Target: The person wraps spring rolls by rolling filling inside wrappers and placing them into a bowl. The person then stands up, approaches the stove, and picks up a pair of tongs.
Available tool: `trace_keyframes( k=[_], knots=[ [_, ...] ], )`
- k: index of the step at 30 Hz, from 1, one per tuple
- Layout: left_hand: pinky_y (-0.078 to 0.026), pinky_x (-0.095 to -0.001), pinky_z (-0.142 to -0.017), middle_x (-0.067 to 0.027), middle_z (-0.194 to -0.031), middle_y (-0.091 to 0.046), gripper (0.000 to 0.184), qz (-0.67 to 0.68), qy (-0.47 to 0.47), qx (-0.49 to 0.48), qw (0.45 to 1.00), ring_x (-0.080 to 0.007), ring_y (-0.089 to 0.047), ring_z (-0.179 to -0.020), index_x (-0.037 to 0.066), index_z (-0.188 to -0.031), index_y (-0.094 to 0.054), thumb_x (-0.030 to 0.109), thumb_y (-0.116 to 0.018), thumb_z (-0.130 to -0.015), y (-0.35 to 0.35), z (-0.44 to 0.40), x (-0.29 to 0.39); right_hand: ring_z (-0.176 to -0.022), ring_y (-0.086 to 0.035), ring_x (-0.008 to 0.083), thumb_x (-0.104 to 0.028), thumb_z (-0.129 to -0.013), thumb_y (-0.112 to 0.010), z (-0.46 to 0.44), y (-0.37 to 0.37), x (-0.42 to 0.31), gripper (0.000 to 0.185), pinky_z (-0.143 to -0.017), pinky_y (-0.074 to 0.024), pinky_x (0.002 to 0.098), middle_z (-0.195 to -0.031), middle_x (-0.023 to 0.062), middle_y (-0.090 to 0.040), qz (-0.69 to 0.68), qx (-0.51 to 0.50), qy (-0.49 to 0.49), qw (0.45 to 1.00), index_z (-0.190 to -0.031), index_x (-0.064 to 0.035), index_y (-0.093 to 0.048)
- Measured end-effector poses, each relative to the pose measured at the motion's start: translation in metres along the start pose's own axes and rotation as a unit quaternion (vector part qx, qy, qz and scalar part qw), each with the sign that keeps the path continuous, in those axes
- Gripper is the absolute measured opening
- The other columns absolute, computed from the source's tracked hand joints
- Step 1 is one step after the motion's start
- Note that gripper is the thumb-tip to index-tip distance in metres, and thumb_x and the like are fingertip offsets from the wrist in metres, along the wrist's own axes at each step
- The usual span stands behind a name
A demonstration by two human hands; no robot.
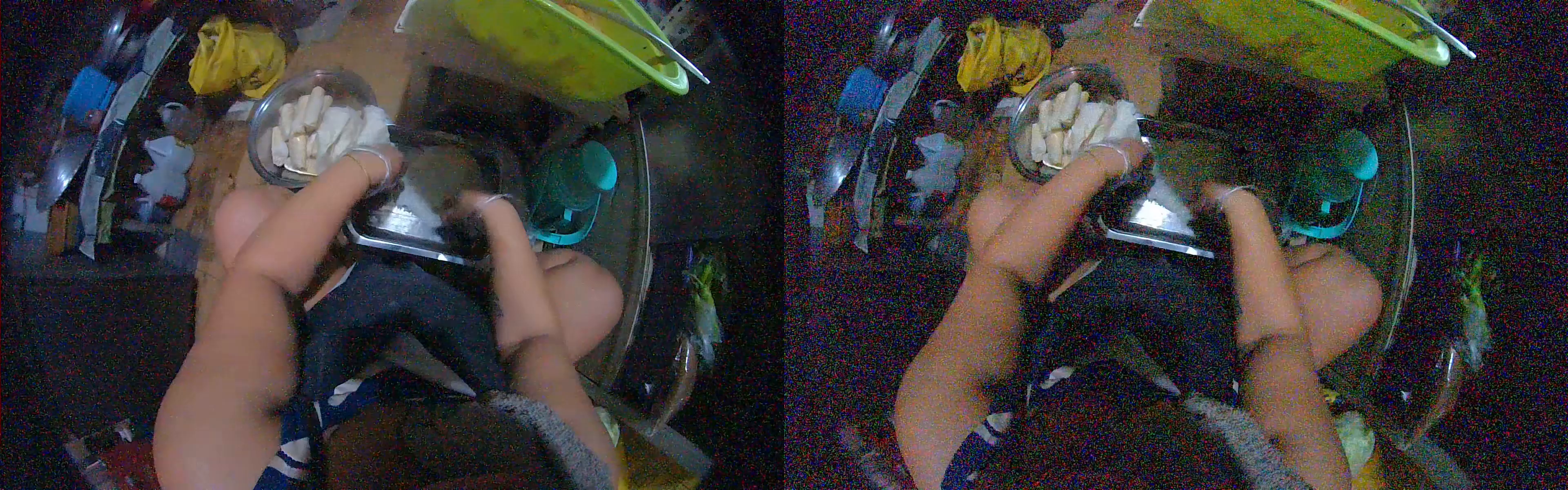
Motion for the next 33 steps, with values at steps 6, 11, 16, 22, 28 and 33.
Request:
trace_keyframes(
  k=[6,11,16,22,28,33],
  knots=[
    [-0.049,-0.0425,-0.082,-0.0175,-0.1,-0.065,0.025,0.023,0.02,0.04,0.999,-0.0347,-0.062,-0.095,0.01,-0.097,-0.069,0.024,-0.058,-0.08,0.031,0.019,0.026,-0.133,-0.027,0.0269,-0.037,-0.069,-0.075,-0.025,0.006,0.008,0.082,-0.109,-0.0254,0.0358,-0.143,0.0134,-0.032,-0.011,0.177,0.084,0.981,-0.135,-0.0067,-0.039],
    [-0.049,-0.0447,-0.084,-0.0152,-0.111,-0.063,0.026,-0.045,-0.044,-0.043,0.997,-0.0337,-0.061,-0.101,0.009,-0.101,-0.068,0.022,-0.057,-0.081,-0.029,0.001,0.029,-0.135,-0.027,0.0296,-0.044,-0.064,-0.077,-0.023,-0.02,0.018,0.089,-0.111,-0.0252,0.0371,-0.145,0.0129,-0.033,0.054,0.054,-0.027,0.997,-0.136,-0.0075,-0.04],
    [-0.049,-0.0426,-0.086,-0.0206,-0.112,-0.061,0.029,-0.04,0.044,-0.058,0.997,-0.0334,-0.06,-0.104,0.005,-0.105,-0.065,0.013,-0.054,-0.08,-0.013,0.018,0.045,-0.132,-0.032,0.0306,-0.041,-0.065,-0.075,-0.023,-0.013,0.013,0.082,-0.109,-0.0277,0.0379,-0.141,0.0134,-0.038,0.056,0.034,-0.053,0.996,-0.133,-0.0078,-0.044],
    [-0.049,-0.0422,-0.086,-0.0212,-0.11,-0.061,0.029,0.075,0.127,0.052,0.988,-0.0354,-0.06,-0.101,-0.001,-0.103,-0.064,0.014,-0.055,-0.08,-0.038,-0.004,0.019,-0.129,-0.036,0.031,-0.037,-0.068,-0.073,-0.031,-0.017,0.005,0.073,-0.108,-0.03,0.0384,-0.137,0.0142,-0.042,0.057,0.1,-0.034,0.993,-0.13,-0.008,-0.047],
    [-0.05,-0.0427,-0.084,-0.0201,-0.109,-0.062,0.03,0.126,0.151,0.066,0.978,-0.0351,-0.062,-0.098,0.0,-0.101,-0.065,0.018,-0.057,-0.079,-0.084,-0.036,0.006,-0.126,-0.039,0.0314,-0.032,-0.071,-0.071,-0.023,-0.02,-0.001,0.064,-0.106,-0.0323,0.0389,-0.133,0.0149,-0.046,0.051,0.017,-0.024,0.998,-0.127,-0.0081,-0.05],
    [-0.05,-0.0435,-0.083,-0.0194,-0.107,-0.063,0.028,0.106,0.143,-0.051,0.983,-0.0352,-0.062,-0.098,0.002,-0.097,-0.067,0.021,-0.055,-0.08,-0.068,-0.024,0.024,-0.124,-0.043,0.0318,-0.028,-0.073,-0.069,-0.01,-0.008,-0.012,0.057,-0.104,-0.0343,0.0393,-0.129,0.0156,-0.05,0.036,0.044,0.003,0.998,-0.125,-0.0082,-0.052]
  ],
)
Point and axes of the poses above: each hand's wrist, its own z-axis away from the middle knuckle, its own y-axis out of the back of the hand, x = y × z, the point moved 3 cm from there along -z, towards the middle knuckle
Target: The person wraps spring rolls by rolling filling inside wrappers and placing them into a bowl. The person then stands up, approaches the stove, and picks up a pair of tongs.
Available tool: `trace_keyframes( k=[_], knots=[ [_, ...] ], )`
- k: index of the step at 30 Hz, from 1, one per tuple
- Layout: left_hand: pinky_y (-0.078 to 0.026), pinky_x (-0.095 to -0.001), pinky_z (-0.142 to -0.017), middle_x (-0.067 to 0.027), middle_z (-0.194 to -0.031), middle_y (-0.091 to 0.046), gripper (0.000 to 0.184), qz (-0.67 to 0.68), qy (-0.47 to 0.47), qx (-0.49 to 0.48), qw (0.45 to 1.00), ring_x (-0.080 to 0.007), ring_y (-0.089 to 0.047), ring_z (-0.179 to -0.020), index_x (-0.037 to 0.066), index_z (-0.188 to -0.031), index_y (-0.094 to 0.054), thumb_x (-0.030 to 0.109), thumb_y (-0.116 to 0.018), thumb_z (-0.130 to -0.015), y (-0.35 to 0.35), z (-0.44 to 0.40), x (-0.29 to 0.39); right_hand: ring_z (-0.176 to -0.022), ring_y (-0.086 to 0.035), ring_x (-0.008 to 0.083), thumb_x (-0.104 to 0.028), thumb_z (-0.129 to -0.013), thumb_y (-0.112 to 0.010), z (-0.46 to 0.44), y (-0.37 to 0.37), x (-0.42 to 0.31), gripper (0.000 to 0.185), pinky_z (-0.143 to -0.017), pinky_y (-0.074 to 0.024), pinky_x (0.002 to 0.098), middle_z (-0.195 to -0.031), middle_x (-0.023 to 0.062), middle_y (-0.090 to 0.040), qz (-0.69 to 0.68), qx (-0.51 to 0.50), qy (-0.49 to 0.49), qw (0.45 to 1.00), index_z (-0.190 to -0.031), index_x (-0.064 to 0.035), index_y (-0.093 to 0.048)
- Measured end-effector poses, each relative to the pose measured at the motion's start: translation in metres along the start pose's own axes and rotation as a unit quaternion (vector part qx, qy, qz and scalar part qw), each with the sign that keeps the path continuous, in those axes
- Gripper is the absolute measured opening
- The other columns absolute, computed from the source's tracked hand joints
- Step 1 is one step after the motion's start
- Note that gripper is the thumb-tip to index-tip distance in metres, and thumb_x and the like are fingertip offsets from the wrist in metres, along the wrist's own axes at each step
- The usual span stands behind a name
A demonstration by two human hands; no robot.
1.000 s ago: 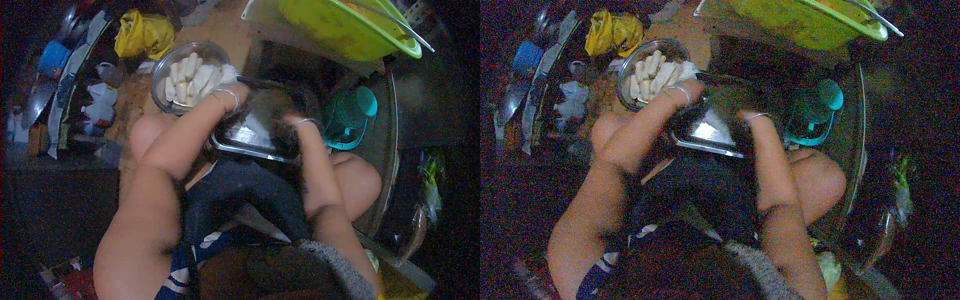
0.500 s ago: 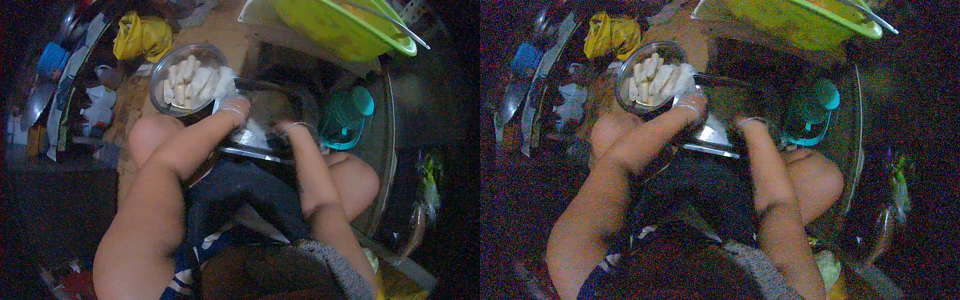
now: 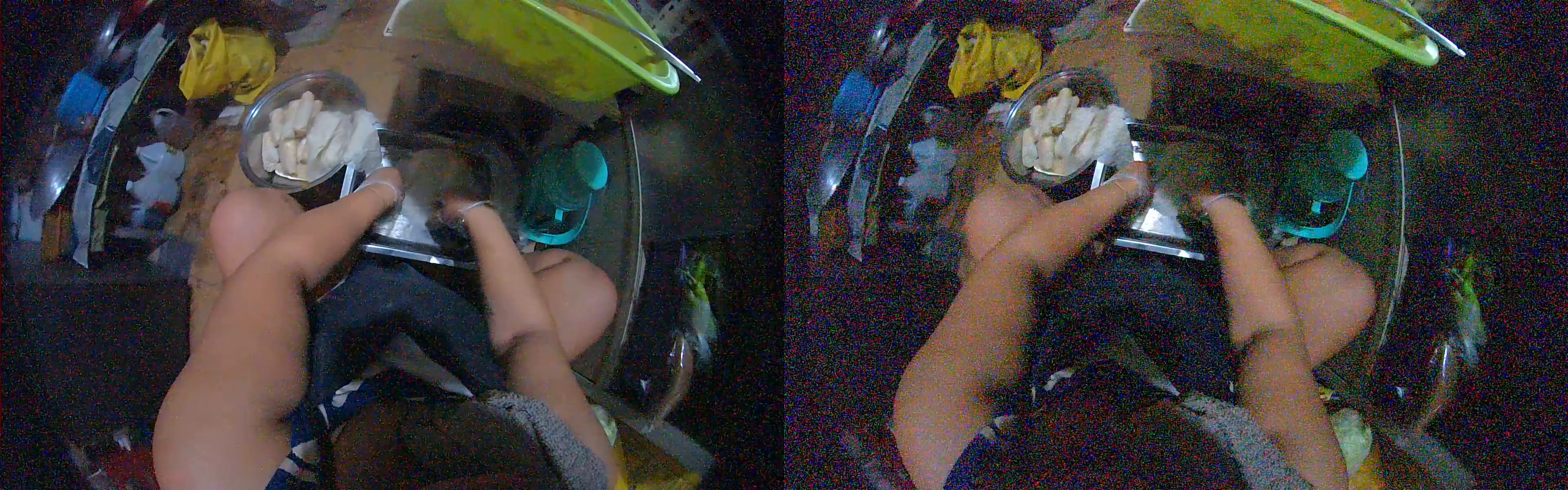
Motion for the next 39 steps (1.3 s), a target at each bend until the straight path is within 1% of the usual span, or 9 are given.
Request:
trace_keyframes(
  k=[7,15,20,24,26,29,33,36,39],
  knots=[
    [-0.05,-0.0447,-0.084,-0.02,-0.106,-0.063,0.024,0.038,0.041,0.152,0.987,-0.0359,-0.062,-0.099,0.003,-0.098,-0.067,0.014,-0.053,-0.082,0.002,-0.009,-0.011,-0.12,-0.047,0.0323,-0.022,-0.077,-0.066,0.033,0.068,-0.045,0.048,-0.102,-0.037,0.0399,-0.125,0.0164,-0.054,-0.077,0.254,0.096,0.959,-0.121,-0.0084,-0.056],
    [-0.05,-0.0433,-0.083,-0.0227,-0.106,-0.062,0.023,0.003,-0.011,0.096,0.995,-0.0368,-0.062,-0.097,0.002,-0.095,-0.068,0.011,-0.053,-0.08,-0.002,-0.004,-0.006,-0.113,-0.052,0.0358,-0.029,-0.083,-0.058,0.057,0.093,-0.061,0.038,-0.098,-0.0403,0.0422,-0.12,0.0188,-0.056,-0.124,0.228,0.061,0.964,-0.115,-0.0084,-0.058],
    [-0.051,-0.0432,-0.08,-0.0231,-0.096,-0.065,0.022,0.017,-0.171,0.15,0.974,-0.0359,-0.064,-0.091,0.002,-0.088,-0.069,0.016,-0.058,-0.077,-0.055,-0.108,-0.033,-0.115,-0.05,0.0358,-0.029,-0.083,-0.059,-0.007,0.037,0.005,0.042,-0.1,-0.0391,0.0423,-0.124,0.0184,-0.054,-0.076,0.262,0.071,0.959,-0.12,-0.0104,-0.055],
    [-0.051,-0.042,-0.078,-0.0224,-0.09,-0.065,0.021,-0.1,-0.265,0.13,0.95,-0.0354,-0.064,-0.086,0.001,-0.083,-0.069,0.018,-0.06,-0.075,0.017,-0.03,0.009,-0.119,-0.048,0.0335,-0.023,-0.078,-0.064,0.038,0.082,-0.05,0.051,-0.102,-0.0374,0.0406,-0.128,0.0155,-0.052,-0.129,0.264,0.224,0.929,-0.126,-0.0111,-0.05],
    [-0.05,-0.0408,-0.078,-0.0225,-0.091,-0.065,0.022,-0.017,-0.229,0.108,0.967,-0.0355,-0.064,-0.086,0.001,-0.087,-0.069,0.019,-0.06,-0.077,0.039,-0.01,0.021,-0.12,-0.047,0.0322,-0.02,-0.076,-0.067,0.035,0.08,-0.046,0.056,-0.103,-0.0366,0.0396,-0.129,0.0141,-0.052,-0.159,0.304,0.302,0.889,-0.128,-0.0113,-0.048],
    [-0.049,-0.039,-0.08,-0.0216,-0.095,-0.065,0.031,0.077,-0.269,0.119,0.953,-0.0352,-0.063,-0.088,0.002,-0.096,-0.067,0.026,-0.065,-0.077,0.073,0.024,0.036,-0.12,-0.047,0.0315,-0.016,-0.072,-0.069,0.031,0.075,-0.044,0.059,-0.102,-0.0369,0.0389,-0.13,0.014,-0.051,-0.15,0.233,0.176,0.945,-0.128,-0.0102,-0.048],
    [-0.048,-0.0376,-0.084,-0.02,-0.101,-0.065,0.055,0.299,-0.298,0.104,0.901,-0.0339,-0.062,-0.095,0.002,-0.107,-0.062,0.04,-0.074,-0.07,0.106,0.051,0.037,-0.108,-0.055,0.0298,-0.014,-0.07,-0.068,0.049,0.093,-0.057,0.046,-0.094,-0.0432,0.0376,-0.119,0.0139,-0.059,-0.222,0.244,0.147,0.932,-0.115,-0.0076,-0.058],
    [-0.047,-0.0363,-0.087,-0.0192,-0.103,-0.065,0.062,0.297,-0.241,0.088,0.92,-0.0334,-0.061,-0.098,0.002,-0.107,-0.062,0.044,-0.077,-0.065,0.117,0.059,0.031,-0.097,-0.06,0.0282,-0.015,-0.07,-0.069,0.022,0.076,-0.029,0.034,-0.085,-0.0468,0.0365,-0.105,0.014,-0.064,-0.281,0.284,0.12,0.909,-0.102,-0.0047,-0.063],
    [-0.048,-0.0371,-0.084,-0.0211,-0.1,-0.065,0.058,0.226,-0.301,0.22,0.9,-0.0341,-0.062,-0.095,0.002,-0.106,-0.062,0.041,-0.077,-0.066,0.095,0.028,0.02,-0.09,-0.061,0.0266,-0.017,-0.071,-0.069,0.055,0.107,-0.048,0.029,-0.08,-0.0478,0.0359,-0.095,0.0144,-0.065,-0.276,0.311,0.107,0.903,-0.096,-0.003,-0.064]
  ],
)
Point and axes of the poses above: each hand's wrist, its own z-axis away from the middle knuckle, its own y-axis out of the back of the hand, x = y × z, the point moved 3 cm from there along -z, towards the middle knuckle
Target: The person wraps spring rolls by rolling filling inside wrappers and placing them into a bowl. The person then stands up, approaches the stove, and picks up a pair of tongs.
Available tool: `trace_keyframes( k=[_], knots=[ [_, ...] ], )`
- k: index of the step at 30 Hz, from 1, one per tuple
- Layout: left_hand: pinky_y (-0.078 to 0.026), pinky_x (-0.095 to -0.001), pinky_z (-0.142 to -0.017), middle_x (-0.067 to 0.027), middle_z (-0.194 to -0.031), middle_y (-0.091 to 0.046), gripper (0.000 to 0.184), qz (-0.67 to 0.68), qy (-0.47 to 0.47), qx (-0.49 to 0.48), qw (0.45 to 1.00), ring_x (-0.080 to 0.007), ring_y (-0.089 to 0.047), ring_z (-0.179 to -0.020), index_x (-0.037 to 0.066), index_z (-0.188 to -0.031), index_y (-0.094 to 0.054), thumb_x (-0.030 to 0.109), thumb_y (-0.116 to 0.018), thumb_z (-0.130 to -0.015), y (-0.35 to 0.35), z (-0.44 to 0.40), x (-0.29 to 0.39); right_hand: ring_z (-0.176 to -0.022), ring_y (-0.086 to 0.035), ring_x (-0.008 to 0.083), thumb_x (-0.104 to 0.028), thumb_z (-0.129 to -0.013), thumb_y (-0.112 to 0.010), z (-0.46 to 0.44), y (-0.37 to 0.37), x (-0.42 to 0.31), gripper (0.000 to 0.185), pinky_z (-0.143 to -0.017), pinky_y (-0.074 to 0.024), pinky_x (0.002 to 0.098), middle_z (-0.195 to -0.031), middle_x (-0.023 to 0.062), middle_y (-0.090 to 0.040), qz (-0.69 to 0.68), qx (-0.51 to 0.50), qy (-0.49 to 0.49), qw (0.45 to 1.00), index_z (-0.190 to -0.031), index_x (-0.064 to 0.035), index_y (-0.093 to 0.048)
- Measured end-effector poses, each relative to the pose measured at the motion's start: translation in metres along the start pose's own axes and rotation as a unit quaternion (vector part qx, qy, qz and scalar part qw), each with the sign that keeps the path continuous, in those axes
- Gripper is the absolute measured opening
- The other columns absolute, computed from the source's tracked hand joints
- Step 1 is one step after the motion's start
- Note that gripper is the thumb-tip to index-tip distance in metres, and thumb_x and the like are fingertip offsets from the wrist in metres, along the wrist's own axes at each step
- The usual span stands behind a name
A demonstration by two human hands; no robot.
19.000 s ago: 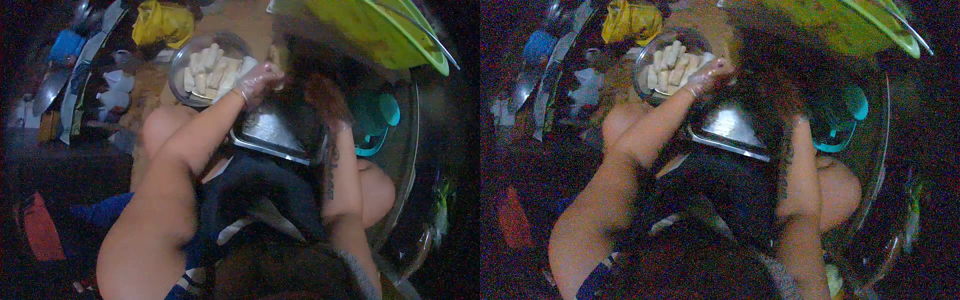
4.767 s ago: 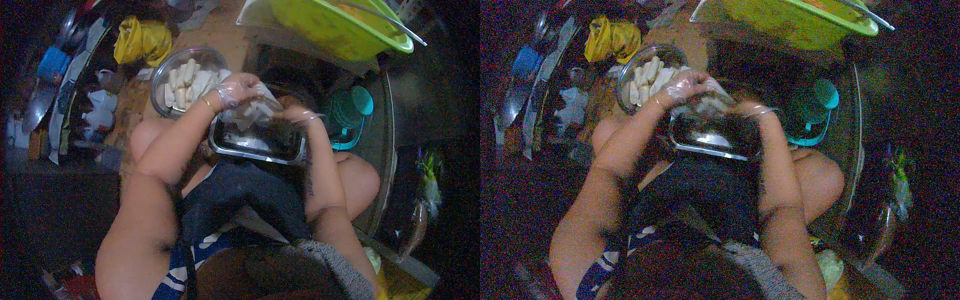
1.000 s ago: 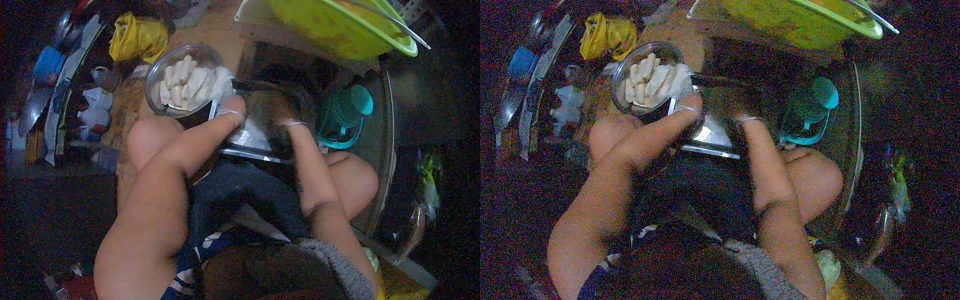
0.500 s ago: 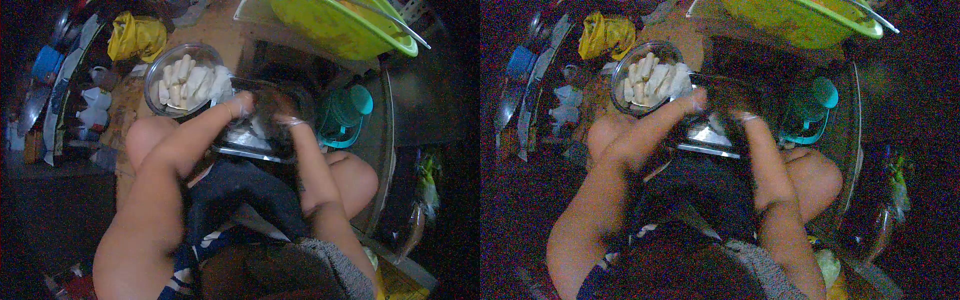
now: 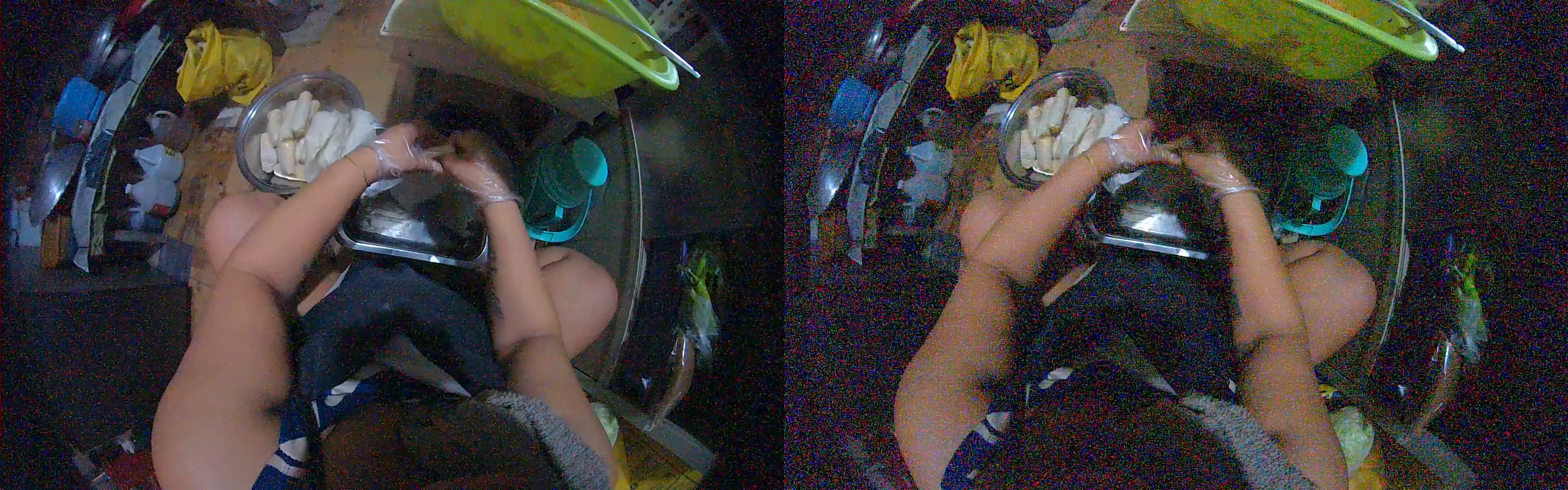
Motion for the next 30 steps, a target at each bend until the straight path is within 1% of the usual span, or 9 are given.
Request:
trace_keyframes(
  k=[3,6,9,14,17,20,23,26,30],
  knots=[
    [-0.048,-0.0372,-0.086,-0.0152,-0.106,-0.065,0.047,0.001,0.08,-0.062,0.995,-0.0286,-0.061,-0.097,0.006,-0.109,-0.061,0.038,-0.071,-0.076,-0.036,-0.015,-0.07,-0.086,-0.061,0.0262,-0.017,-0.072,-0.069,0.006,0.011,-0.019,0.031,-0.076,-0.0479,0.0371,-0.093,0.0144,-0.064,0.067,0.041,0.087,0.993,-0.099,-0.0028,-0.063],
    [-0.05,-0.0366,-0.078,-0.0136,-0.095,-0.067,0.035,-0.113,0.153,-0.081,0.978,-0.0274,-0.064,-0.087,0.005,-0.098,-0.064,0.033,-0.07,-0.077,0.027,0.004,0.03,-0.081,-0.06,0.024,-0.019,-0.073,-0.069,0.01,0.017,-0.018,0.032,-0.071,-0.0477,0.0378,-0.093,0.0116,-0.065,-0.036,0.068,0.127,0.989,-0.1,-0.0041,-0.062],
    [-0.05,-0.0386,-0.075,-0.0231,-0.086,-0.065,0.042,-0.007,0.102,-0.014,0.995,-0.0357,-0.063,-0.083,-0.001,-0.09,-0.066,0.038,-0.068,-0.073,0.051,0.015,0.05,-0.079,-0.059,0.0193,-0.021,-0.075,-0.069,0.008,0.019,-0.007,0.031,-0.069,-0.0477,0.0348,-0.091,0.0072,-0.065,-0.219,0.071,0.027,0.973,-0.101,-0.0052,-0.063],
    [-0.048,-0.0392,-0.079,-0.0196,-0.093,-0.065,0.036,-0.063,0.153,-0.022,0.986,-0.0356,-0.062,-0.088,0.005,-0.094,-0.067,0.037,-0.062,-0.079,0.058,0.006,0.027,-0.08,-0.058,0.0128,-0.023,-0.079,-0.069,0.008,0.035,-0.01,0.028,-0.073,-0.0479,0.0275,-0.088,0.0029,-0.065,-0.129,0.061,-0.126,0.982,-0.1,-0.0057,-0.063],
    [-0.048,-0.0406,-0.077,-0.0189,-0.093,-0.065,0.033,-0.055,0.094,0.078,0.991,-0.0368,-0.062,-0.088,0.006,-0.093,-0.066,0.036,-0.062,-0.08,0.046,0.002,-0.011,-0.083,-0.058,0.0138,-0.023,-0.08,-0.069,-0.012,0.015,0.053,0.024,-0.075,-0.0485,0.028,-0.088,0.0032,-0.065,-0.227,0.084,-0.017,0.97,-0.097,-0.0066,-0.064],
    [-0.05,-0.0389,-0.074,-0.0166,-0.094,-0.066,0.031,-0.116,0.086,0.074,0.987,-0.0325,-0.064,-0.084,0.004,-0.096,-0.064,0.032,-0.064,-0.082,0.056,0.005,0.009,-0.089,-0.06,0.0181,-0.021,-0.078,-0.069,-0.005,0.014,0.042,0.021,-0.08,-0.0486,0.0298,-0.09,0.0053,-0.066,-0.196,0.108,0.006,0.975,-0.095,-0.0085,-0.065],
    [-0.048,-0.041,-0.075,-0.017,-0.091,-0.066,0.028,-0.108,0.028,-0.069,0.991,-0.0349,-0.062,-0.087,0.007,-0.092,-0.066,0.032,-0.065,-0.078,0.06,0.017,0.056,-0.095,-0.061,0.0249,-0.015,-0.076,-0.068,-0.009,0.01,0.059,0.02,-0.086,-0.048,0.0339,-0.097,0.0077,-0.066,0.122,0.034,0.072,0.989,-0.095,-0.0105,-0.066],
    [-0.048,-0.0421,-0.076,-0.0161,-0.095,-0.066,0.031,-0.146,0.042,-0.306,0.94,-0.0341,-0.063,-0.089,0.008,-0.095,-0.068,0.03,-0.07,-0.074,0.012,0.024,0.031,-0.098,-0.06,0.0286,-0.012,-0.07,-0.069,-0.01,-0.017,0.079,0.026,-0.089,-0.0465,0.0368,-0.102,0.0095,-0.066,0.21,-0.156,0.043,0.964,-0.096,-0.0116,-0.067],
    [-0.049,-0.0424,-0.077,-0.0175,-0.096,-0.066,0.032,-0.226,0.041,-0.34,0.912,-0.0342,-0.063,-0.09,0.007,-0.096,-0.068,0.029,-0.069,-0.073,-0.008,0.034,0.015,-0.098,-0.06,0.0299,-0.011,-0.065,-0.071,-0.001,-0.024,0.069,0.031,-0.09,-0.0454,0.0381,-0.103,0.0107,-0.066,0.215,-0.268,-0.014,0.939,-0.096,-0.0107,-0.067]
  ],
)
Point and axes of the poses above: each hand's wrist, its own z-axis away from the middle knuckle, its own y-axis out of the back of the hand, x = y × z, the point moved 3 cm from there along -z, towards the middle knuckle
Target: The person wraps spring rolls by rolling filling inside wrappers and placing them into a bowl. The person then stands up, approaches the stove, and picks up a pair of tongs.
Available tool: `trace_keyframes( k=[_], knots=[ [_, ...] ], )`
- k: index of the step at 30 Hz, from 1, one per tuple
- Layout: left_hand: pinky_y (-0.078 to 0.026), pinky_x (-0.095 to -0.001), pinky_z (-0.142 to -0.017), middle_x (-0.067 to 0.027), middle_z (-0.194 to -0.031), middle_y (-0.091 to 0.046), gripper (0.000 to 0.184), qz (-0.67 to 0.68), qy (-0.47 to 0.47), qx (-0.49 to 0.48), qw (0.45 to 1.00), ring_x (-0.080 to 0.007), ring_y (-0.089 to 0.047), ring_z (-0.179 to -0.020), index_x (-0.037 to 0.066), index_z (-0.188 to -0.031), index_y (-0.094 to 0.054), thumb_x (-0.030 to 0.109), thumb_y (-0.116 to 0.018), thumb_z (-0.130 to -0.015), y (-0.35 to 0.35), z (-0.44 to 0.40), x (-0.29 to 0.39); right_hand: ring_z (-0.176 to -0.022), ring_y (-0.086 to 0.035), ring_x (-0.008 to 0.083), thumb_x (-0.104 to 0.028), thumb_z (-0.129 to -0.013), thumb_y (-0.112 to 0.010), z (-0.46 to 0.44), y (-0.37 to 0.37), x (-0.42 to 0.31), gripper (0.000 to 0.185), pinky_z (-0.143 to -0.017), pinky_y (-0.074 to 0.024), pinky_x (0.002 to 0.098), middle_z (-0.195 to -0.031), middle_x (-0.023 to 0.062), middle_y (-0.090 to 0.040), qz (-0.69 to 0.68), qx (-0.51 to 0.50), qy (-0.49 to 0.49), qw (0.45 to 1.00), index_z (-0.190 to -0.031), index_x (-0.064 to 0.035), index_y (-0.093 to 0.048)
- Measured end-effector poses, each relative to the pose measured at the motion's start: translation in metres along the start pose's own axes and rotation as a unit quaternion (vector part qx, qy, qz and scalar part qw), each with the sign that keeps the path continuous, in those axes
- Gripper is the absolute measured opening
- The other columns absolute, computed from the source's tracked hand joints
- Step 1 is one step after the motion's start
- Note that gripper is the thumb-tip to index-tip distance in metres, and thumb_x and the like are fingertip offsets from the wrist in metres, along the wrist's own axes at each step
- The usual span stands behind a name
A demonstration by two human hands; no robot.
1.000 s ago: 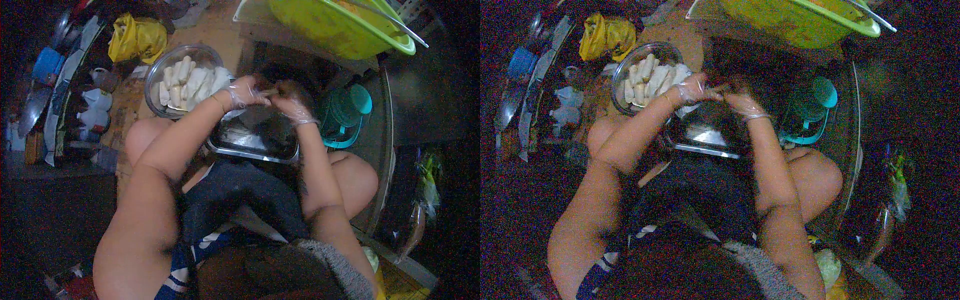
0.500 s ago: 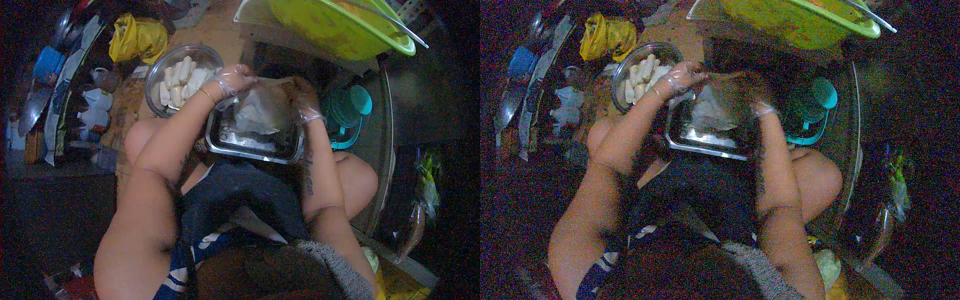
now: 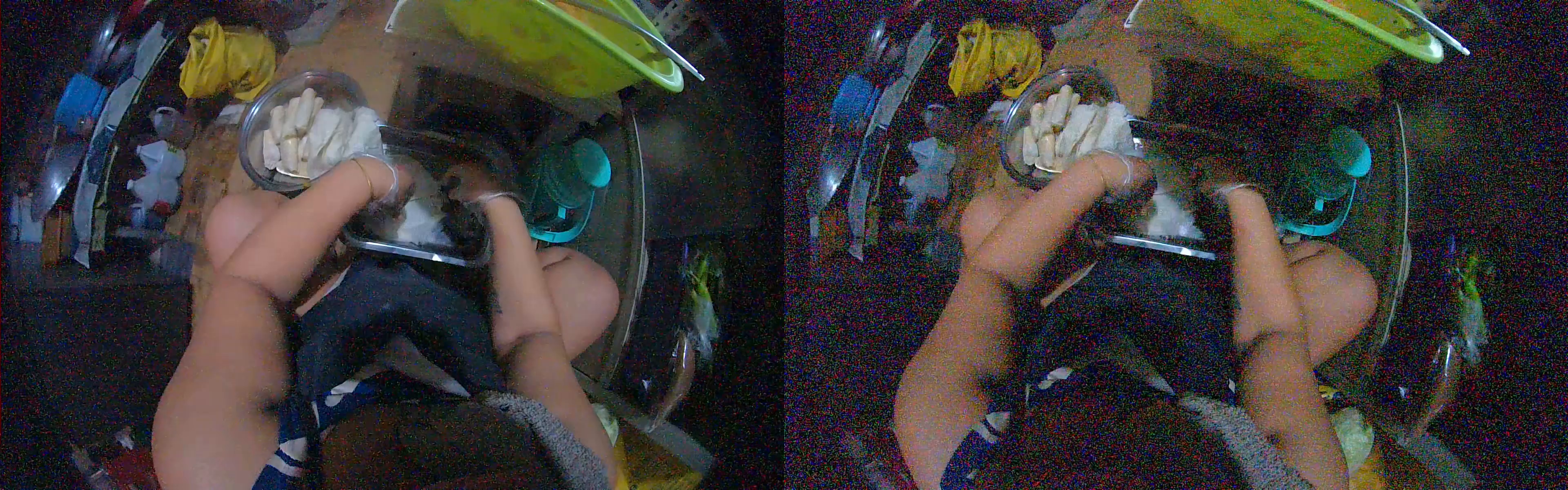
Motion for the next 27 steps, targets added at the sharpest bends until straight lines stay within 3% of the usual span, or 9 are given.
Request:
trace_keyframes(
  k=[2,5,10,12,14,18,21,25,27],
  knots=[
    [-0.049,-0.0425,-0.078,-0.0183,-0.096,-0.066,0.032,-0.046,0.02,0.018,0.999,-0.0343,-0.063,-0.091,0.006,-0.097,-0.068,0.028,-0.069,-0.073,-0.005,-0.004,-0.004,-0.098,-0.06,0.0301,-0.011,-0.064,-0.072,-0.003,-0.005,0.007,0.033,-0.09,-0.0456,0.0378,-0.102,0.0114,-0.066,-0.018,0.034,0.008,0.999,-0.096,-0.0097,-0.067],
    [-0.049,-0.0425,-0.079,-0.0206,-0.096,-0.066,0.03,-0.053,0.04,0.039,0.997,-0.0347,-0.063,-0.09,0.004,-0.096,-0.068,0.025,-0.066,-0.074,-0.001,-0.006,-0.009,-0.099,-0.059,0.0302,-0.011,-0.065,-0.072,-0.024,-0.02,0.04,0.034,-0.089,-0.0459,0.0383,-0.104,0.0131,-0.065,-0.027,0.067,0.129,0.989,-0.099,-0.0085,-0.067],
    [-0.05,-0.0425,-0.079,-0.0224,-0.095,-0.065,0.024,-0.045,0.116,0.091,0.988,-0.0353,-0.064,-0.09,0.001,-0.091,-0.069,0.017,-0.057,-0.077,-0.012,-0.024,-0.029,-0.107,-0.057,0.0297,-0.018,-0.064,-0.074,0.021,0.028,-0.075,0.044,-0.094,-0.0449,0.0379,-0.111,0.0145,-0.062,0.016,0.17,-0.005,0.985,-0.107,-0.0106,-0.065],
    [-0.051,-0.0431,-0.079,-0.0228,-0.094,-0.065,0.023,-0.007,0.153,0.137,0.979,-0.0361,-0.064,-0.09,0.0,-0.089,-0.069,0.014,-0.053,-0.079,-0.009,-0.016,-0.025,-0.112,-0.054,0.0299,-0.023,-0.064,-0.074,0.027,0.025,-0.082,0.052,-0.097,-0.0425,0.0383,-0.117,0.0144,-0.059,0.064,0.188,-0.055,0.979,-0.113,-0.0116,-0.062],
    [-0.051,-0.044,-0.079,-0.0227,-0.096,-0.065,0.024,0.018,0.197,0.169,0.966,-0.0368,-0.064,-0.091,0.0,-0.091,-0.069,0.012,-0.051,-0.08,-0.026,-0.03,-0.039,-0.12,-0.048,0.0304,-0.03,-0.064,-0.076,0.016,-0.005,-0.063,0.063,-0.103,-0.038,0.0394,-0.127,0.0138,-0.054,0.143,0.18,-0.099,0.968,-0.122,-0.0129,-0.057],
    [-0.05,-0.0453,-0.08,-0.0229,-0.101,-0.064,0.025,0.013,0.222,0.247,0.943,-0.0373,-0.063,-0.093,-0.001,-0.095,-0.068,0.01,-0.049,-0.082,-0.064,-0.051,-0.058,-0.129,-0.034,0.0331,-0.04,-0.062,-0.077,-0.025,-0.085,0.005,0.082,-0.109,-0.0262,0.0419,-0.138,0.0132,-0.041,0.074,0.245,-0.062,0.965,-0.133,-0.0134,-0.044],
    [-0.05,-0.0453,-0.081,-0.0229,-0.104,-0.063,0.026,0.073,0.246,0.239,0.936,-0.0364,-0.063,-0.095,0.0,-0.098,-0.067,0.011,-0.049,-0.083,-0.071,-0.059,-0.064,-0.133,-0.029,0.0348,-0.045,-0.062,-0.077,-0.019,-0.077,0.005,0.089,-0.112,-0.022,0.0431,-0.142,0.0134,-0.037,0.05,0.227,-0.049,0.971,-0.136,-0.0132,-0.04],
    [-0.05,-0.0453,-0.081,-0.0228,-0.102,-0.064,0.026,0.104,0.28,0.199,0.933,-0.0364,-0.063,-0.095,0.001,-0.097,-0.067,0.013,-0.049,-0.084,-0.065,-0.053,-0.056,-0.131,-0.032,0.0357,-0.048,-0.062,-0.076,-0.02,-0.066,0.009,0.085,-0.11,-0.025,0.0443,-0.14,0.0147,-0.04,0.106,0.187,-0.069,0.974,-0.132,-0.0118,-0.045],
    [-0.05,-0.045,-0.081,-0.0225,-0.102,-0.064,0.026,0.135,0.297,0.205,0.923,-0.0365,-0.063,-0.095,0.001,-0.096,-0.068,0.014,-0.05,-0.084,-0.072,-0.061,-0.065,-0.129,-0.035,0.0357,-0.05,-0.062,-0.075,-0.029,-0.074,0.03,0.084,-0.109,-0.0267,0.0447,-0.138,0.0153,-0.042,0.065,0.145,-0.063,0.985,-0.131,-0.0115,-0.047]
  ],
)
Point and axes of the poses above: each hand's wrist, its own z-axis away from the middle knuckle, its own y-axis out of the back of the hand, x = y × z, the point moved 3 cm from there along -z, towards the middle knuckle
